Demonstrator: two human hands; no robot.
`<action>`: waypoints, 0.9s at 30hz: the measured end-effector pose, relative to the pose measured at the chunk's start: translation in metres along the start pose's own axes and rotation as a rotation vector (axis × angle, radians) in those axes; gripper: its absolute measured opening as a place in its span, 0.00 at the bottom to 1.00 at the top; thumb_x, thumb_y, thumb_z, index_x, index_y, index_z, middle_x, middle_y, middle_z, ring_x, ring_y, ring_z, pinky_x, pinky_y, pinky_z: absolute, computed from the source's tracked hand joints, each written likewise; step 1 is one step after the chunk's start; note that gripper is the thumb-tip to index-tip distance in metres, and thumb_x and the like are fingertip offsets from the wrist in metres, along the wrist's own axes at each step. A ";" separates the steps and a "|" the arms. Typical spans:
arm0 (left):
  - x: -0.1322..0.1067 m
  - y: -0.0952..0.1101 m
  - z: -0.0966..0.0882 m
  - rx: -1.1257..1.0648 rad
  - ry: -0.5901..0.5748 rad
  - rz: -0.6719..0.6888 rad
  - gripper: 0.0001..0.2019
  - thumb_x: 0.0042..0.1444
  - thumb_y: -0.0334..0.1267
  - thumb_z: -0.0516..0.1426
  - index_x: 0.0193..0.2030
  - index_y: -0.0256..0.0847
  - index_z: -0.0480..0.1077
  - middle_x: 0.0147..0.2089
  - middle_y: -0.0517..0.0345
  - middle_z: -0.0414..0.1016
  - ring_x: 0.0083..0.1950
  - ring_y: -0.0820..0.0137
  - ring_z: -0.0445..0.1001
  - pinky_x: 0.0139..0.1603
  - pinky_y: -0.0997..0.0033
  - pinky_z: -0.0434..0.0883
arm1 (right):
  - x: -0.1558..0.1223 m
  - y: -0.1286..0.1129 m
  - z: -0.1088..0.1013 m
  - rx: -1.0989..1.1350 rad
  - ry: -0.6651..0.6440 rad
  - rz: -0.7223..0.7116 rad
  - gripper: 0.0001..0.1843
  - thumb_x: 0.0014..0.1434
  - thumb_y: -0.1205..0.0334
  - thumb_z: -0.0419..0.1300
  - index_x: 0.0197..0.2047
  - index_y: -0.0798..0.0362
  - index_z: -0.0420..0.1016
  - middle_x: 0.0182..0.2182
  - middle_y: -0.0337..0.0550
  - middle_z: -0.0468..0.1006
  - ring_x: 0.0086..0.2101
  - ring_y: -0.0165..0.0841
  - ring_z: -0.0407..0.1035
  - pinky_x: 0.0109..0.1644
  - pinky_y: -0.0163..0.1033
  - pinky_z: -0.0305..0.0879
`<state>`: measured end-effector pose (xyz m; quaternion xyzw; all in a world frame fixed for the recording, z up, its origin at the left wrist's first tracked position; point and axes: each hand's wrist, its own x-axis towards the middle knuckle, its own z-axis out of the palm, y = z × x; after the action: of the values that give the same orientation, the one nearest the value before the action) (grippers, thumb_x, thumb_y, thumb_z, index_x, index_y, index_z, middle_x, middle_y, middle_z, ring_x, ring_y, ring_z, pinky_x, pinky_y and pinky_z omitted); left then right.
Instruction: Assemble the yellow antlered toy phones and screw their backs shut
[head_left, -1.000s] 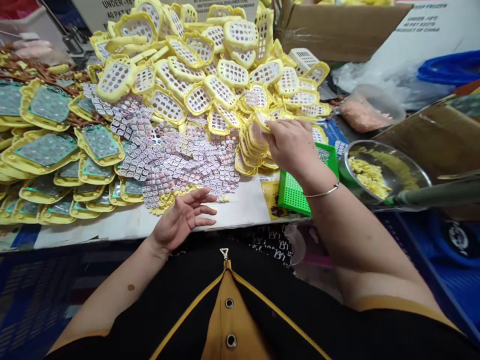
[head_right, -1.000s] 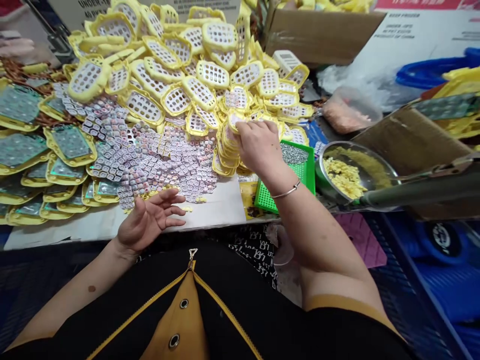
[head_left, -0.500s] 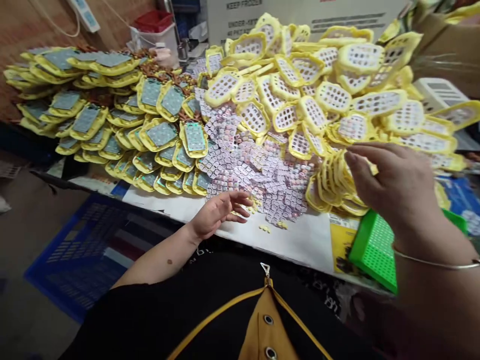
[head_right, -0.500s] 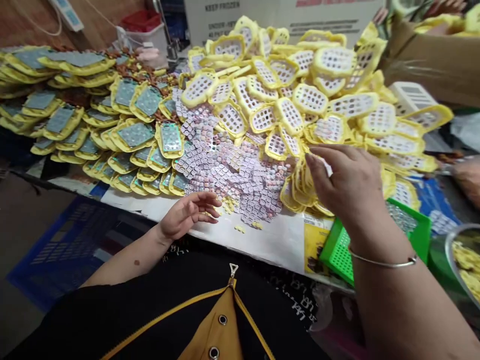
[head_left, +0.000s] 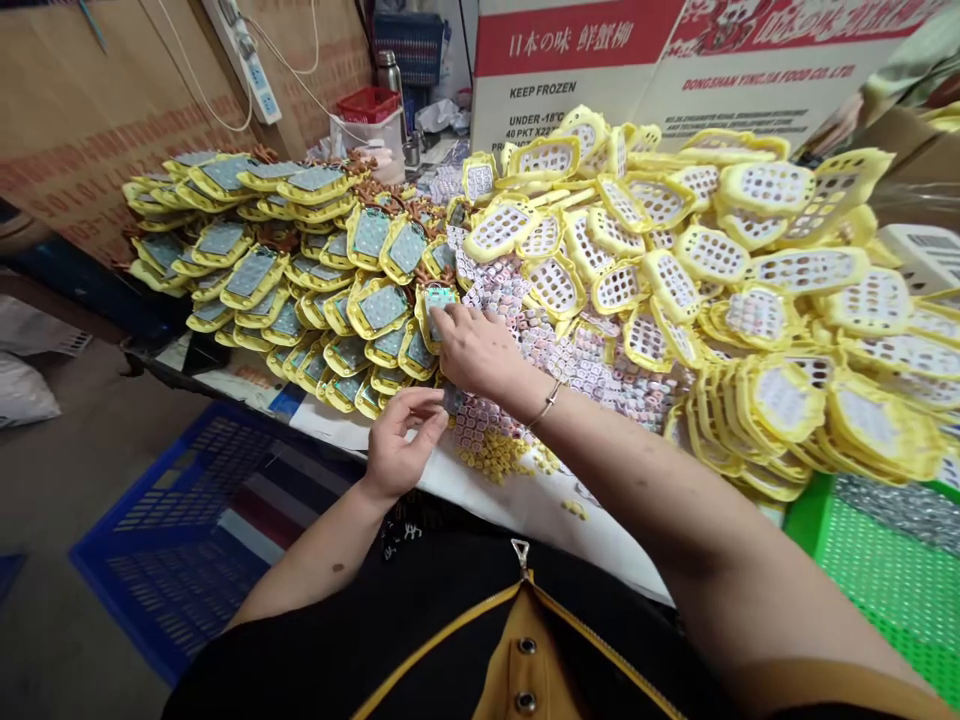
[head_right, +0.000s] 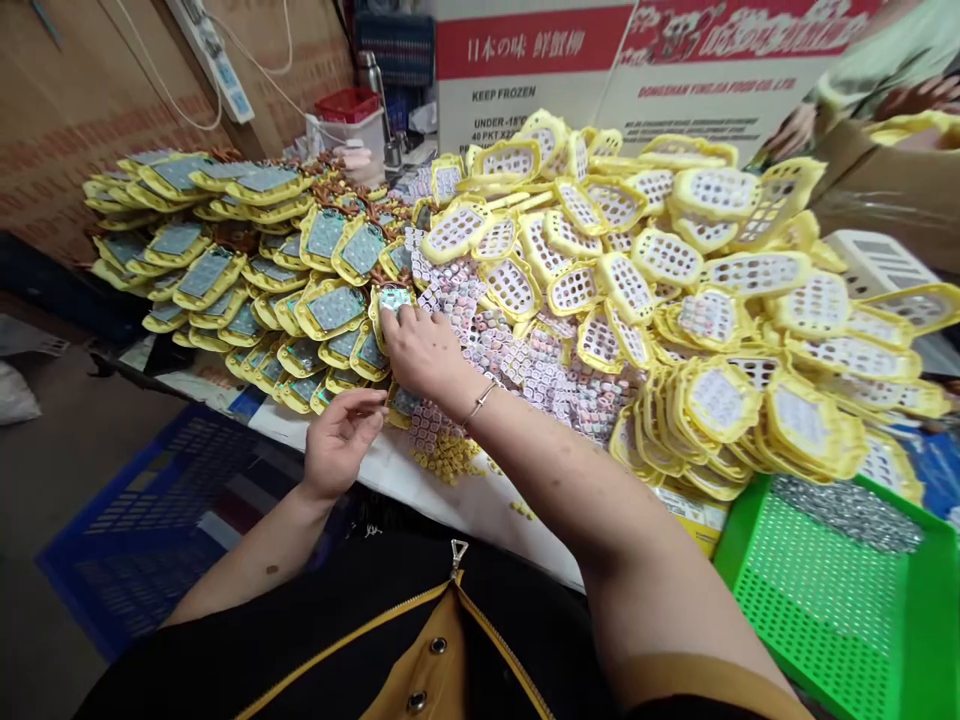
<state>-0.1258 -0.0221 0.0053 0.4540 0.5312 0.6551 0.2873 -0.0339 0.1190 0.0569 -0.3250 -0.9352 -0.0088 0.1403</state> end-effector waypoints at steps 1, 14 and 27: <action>0.003 0.001 0.000 -0.039 0.022 -0.019 0.11 0.53 0.42 0.67 0.43 0.43 0.80 0.44 0.53 0.79 0.39 0.70 0.77 0.43 0.70 0.76 | 0.001 -0.001 -0.003 0.007 -0.031 0.014 0.25 0.65 0.64 0.47 0.64 0.59 0.64 0.57 0.62 0.74 0.48 0.48 0.72 0.47 0.49 0.64; 0.022 0.013 0.017 -0.470 0.096 -0.288 0.13 0.50 0.45 0.68 0.39 0.43 0.74 0.34 0.63 0.80 0.29 0.76 0.77 0.33 0.75 0.76 | 0.000 0.009 -0.009 -0.025 0.033 -0.032 0.29 0.69 0.70 0.39 0.71 0.64 0.53 0.60 0.63 0.71 0.50 0.45 0.74 0.54 0.49 0.64; 0.014 0.026 0.070 -0.668 -0.233 -0.454 0.21 0.55 0.57 0.61 0.48 0.46 0.73 0.49 0.55 0.79 0.59 0.55 0.75 0.55 0.55 0.76 | -0.181 0.012 -0.020 0.302 0.196 -0.243 0.24 0.70 0.61 0.50 0.68 0.44 0.61 0.69 0.49 0.63 0.68 0.39 0.58 0.70 0.53 0.59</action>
<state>-0.0666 0.0136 0.0356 0.2783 0.3401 0.6559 0.6138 0.1141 0.0166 0.0264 -0.1828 -0.9400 0.0828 0.2757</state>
